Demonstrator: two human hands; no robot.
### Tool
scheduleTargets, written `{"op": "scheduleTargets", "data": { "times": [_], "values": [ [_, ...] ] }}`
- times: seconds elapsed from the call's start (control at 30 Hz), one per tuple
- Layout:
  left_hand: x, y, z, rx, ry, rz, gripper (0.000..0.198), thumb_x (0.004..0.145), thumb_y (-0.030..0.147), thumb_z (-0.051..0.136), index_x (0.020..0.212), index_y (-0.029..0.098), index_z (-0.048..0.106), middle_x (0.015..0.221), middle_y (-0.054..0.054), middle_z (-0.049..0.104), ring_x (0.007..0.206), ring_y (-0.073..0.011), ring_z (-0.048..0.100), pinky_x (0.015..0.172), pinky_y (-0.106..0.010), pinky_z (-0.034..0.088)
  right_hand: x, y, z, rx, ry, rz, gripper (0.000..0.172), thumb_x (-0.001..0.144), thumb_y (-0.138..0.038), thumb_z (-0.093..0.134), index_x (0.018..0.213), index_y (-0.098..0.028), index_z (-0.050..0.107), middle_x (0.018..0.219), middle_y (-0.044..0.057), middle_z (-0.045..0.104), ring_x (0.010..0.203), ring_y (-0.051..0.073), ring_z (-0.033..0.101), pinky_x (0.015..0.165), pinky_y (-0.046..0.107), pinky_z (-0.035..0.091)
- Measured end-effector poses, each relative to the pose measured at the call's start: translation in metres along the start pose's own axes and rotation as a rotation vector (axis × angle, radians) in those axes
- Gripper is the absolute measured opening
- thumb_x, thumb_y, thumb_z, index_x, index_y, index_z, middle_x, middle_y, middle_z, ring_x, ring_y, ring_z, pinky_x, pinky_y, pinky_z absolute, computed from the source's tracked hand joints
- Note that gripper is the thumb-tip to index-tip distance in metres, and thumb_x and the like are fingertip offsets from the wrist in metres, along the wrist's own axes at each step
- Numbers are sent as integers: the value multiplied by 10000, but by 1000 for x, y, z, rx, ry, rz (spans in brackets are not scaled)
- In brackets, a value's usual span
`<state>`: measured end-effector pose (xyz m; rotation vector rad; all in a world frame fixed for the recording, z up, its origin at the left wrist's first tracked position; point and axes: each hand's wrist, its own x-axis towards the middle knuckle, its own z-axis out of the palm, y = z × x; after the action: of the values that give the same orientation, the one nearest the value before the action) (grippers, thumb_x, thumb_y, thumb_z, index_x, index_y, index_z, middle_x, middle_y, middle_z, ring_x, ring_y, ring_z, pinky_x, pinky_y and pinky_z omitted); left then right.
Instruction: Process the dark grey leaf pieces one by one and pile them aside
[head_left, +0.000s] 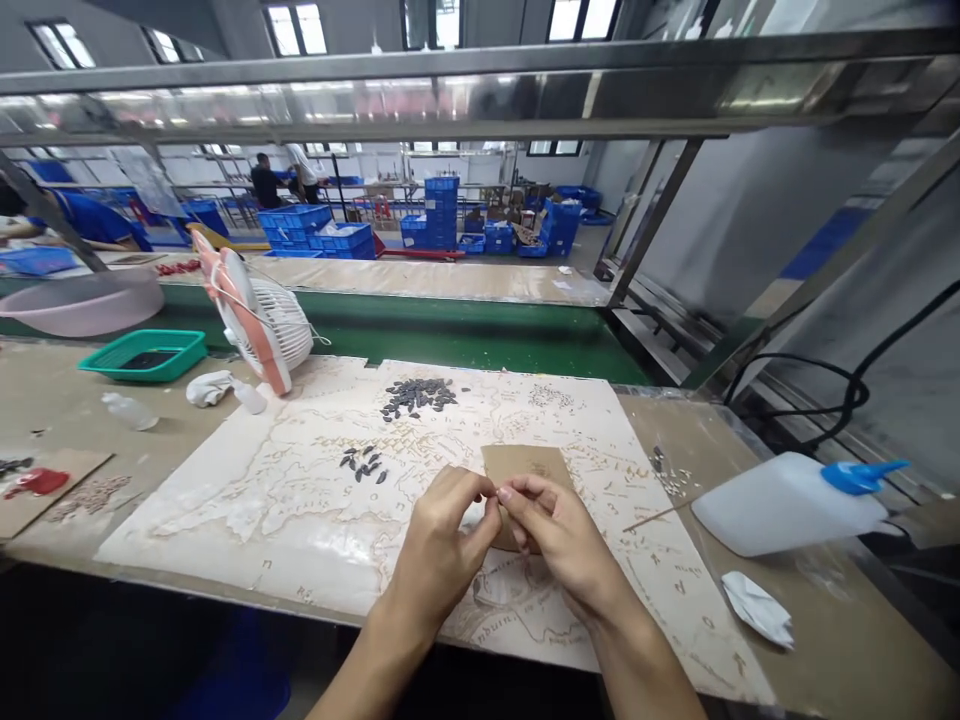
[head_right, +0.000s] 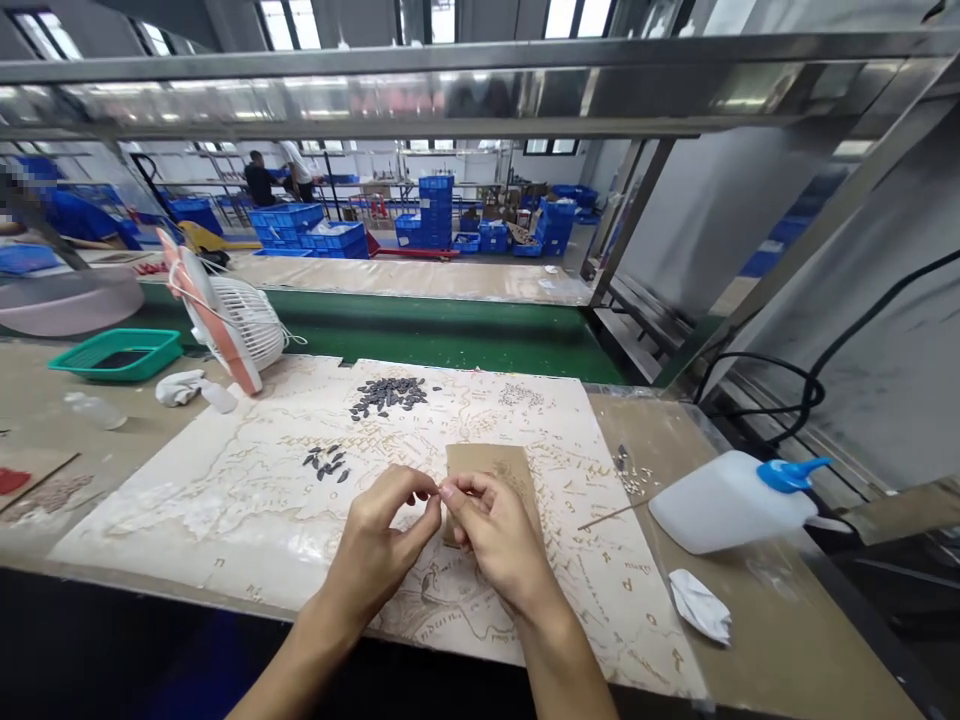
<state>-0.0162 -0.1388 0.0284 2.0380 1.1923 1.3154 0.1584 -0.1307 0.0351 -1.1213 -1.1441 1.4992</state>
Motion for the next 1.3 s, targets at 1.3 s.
{"op": "scheduleTargets", "data": {
  "times": [1.3],
  "values": [
    [20, -57, 18, -473, -63, -713, 186, 890, 382, 838, 942, 210, 788, 897, -48, 754, 824, -205, 669, 768, -332, 535, 11, 14, -68, -1107, 196, -437, 201, 1170, -206, 521, 1051, -238, 679, 1255, 135, 667, 1231, 329, 713, 996, 514, 613]
  ]
}}
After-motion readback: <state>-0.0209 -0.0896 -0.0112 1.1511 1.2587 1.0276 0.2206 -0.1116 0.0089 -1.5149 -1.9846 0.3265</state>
